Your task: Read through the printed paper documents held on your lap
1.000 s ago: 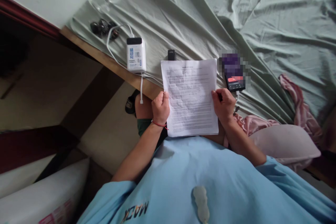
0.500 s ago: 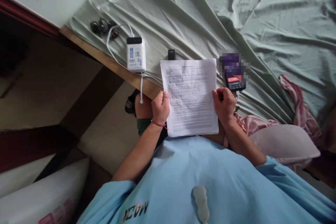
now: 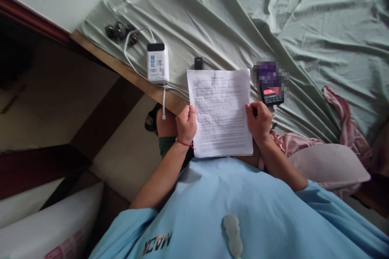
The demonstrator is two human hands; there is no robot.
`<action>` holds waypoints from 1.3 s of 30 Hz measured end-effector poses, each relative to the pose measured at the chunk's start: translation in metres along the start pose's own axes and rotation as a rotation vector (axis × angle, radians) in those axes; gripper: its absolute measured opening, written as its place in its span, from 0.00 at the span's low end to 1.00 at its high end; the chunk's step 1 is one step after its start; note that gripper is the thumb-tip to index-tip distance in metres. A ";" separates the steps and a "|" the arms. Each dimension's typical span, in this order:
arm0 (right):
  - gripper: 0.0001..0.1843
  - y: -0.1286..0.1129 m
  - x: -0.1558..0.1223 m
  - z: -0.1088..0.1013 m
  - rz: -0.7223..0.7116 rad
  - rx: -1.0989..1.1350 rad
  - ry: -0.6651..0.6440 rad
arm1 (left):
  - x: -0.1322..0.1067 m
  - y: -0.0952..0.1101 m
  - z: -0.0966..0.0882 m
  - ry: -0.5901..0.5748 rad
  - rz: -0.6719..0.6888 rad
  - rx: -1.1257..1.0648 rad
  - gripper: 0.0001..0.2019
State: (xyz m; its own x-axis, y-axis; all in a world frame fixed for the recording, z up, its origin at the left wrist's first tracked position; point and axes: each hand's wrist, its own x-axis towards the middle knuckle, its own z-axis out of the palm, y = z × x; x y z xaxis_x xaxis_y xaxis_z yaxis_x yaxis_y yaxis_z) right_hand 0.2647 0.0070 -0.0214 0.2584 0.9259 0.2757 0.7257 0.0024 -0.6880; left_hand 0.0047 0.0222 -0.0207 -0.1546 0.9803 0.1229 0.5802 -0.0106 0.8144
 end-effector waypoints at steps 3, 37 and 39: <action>0.13 0.000 0.000 0.000 0.006 0.003 0.004 | -0.001 0.001 0.001 0.007 -0.004 -0.003 0.21; 0.14 -0.001 0.001 -0.001 0.001 0.005 0.011 | -0.001 0.001 0.000 0.007 0.029 0.029 0.20; 0.13 -0.001 0.000 -0.001 0.005 0.014 0.013 | 0.000 0.001 0.000 0.009 0.024 0.034 0.20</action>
State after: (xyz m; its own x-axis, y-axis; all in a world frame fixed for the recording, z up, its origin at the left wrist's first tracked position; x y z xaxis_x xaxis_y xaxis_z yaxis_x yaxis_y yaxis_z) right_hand 0.2646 0.0068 -0.0201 0.2705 0.9208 0.2810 0.7155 0.0031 -0.6987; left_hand 0.0055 0.0217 -0.0199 -0.1473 0.9781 0.1472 0.6108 -0.0271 0.7913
